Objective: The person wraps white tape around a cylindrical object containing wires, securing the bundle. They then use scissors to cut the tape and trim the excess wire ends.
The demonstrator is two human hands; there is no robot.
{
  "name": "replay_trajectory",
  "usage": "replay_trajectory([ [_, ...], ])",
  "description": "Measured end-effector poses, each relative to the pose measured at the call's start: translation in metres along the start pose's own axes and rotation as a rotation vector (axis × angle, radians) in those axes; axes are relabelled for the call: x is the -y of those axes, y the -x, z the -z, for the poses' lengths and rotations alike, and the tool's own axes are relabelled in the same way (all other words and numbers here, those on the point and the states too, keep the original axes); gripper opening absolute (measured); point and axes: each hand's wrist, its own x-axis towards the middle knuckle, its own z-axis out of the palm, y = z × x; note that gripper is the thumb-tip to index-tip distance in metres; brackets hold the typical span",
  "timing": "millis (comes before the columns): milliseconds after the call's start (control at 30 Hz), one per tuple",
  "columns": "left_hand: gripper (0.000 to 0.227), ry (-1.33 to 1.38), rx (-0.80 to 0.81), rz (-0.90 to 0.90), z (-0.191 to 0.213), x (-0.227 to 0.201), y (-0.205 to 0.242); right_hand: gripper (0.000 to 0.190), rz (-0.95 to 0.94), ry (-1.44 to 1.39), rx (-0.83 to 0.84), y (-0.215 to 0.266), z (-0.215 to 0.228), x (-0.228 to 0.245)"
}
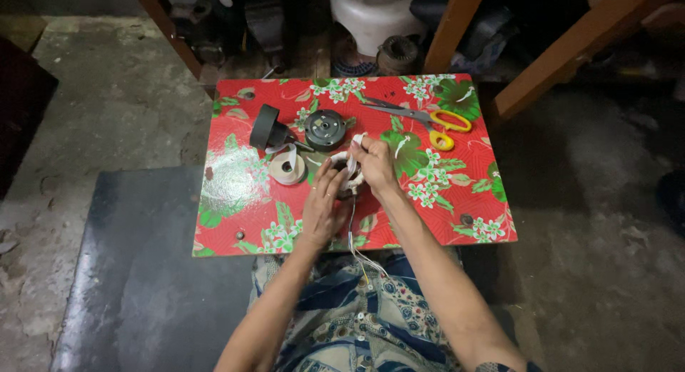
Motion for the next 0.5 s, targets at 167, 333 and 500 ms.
replay_trajectory([
  [167, 0.069, -0.036, -0.031, 0.059, -0.010, -0.002, 0.007, 0.019, -0.064, -0.110, -0.057, -0.003, 0.000, -0.007],
  [333, 0.066, -0.005, -0.055, 0.060, -0.014, -0.001, 0.009, 0.023, -0.013, -0.158, -0.054, -0.005, 0.005, -0.015],
  [500, 0.060, -0.021, 0.006, 0.116, -0.012, -0.001, 0.008, 0.028, 0.002, -0.330, -0.018, -0.007, 0.011, -0.022],
])
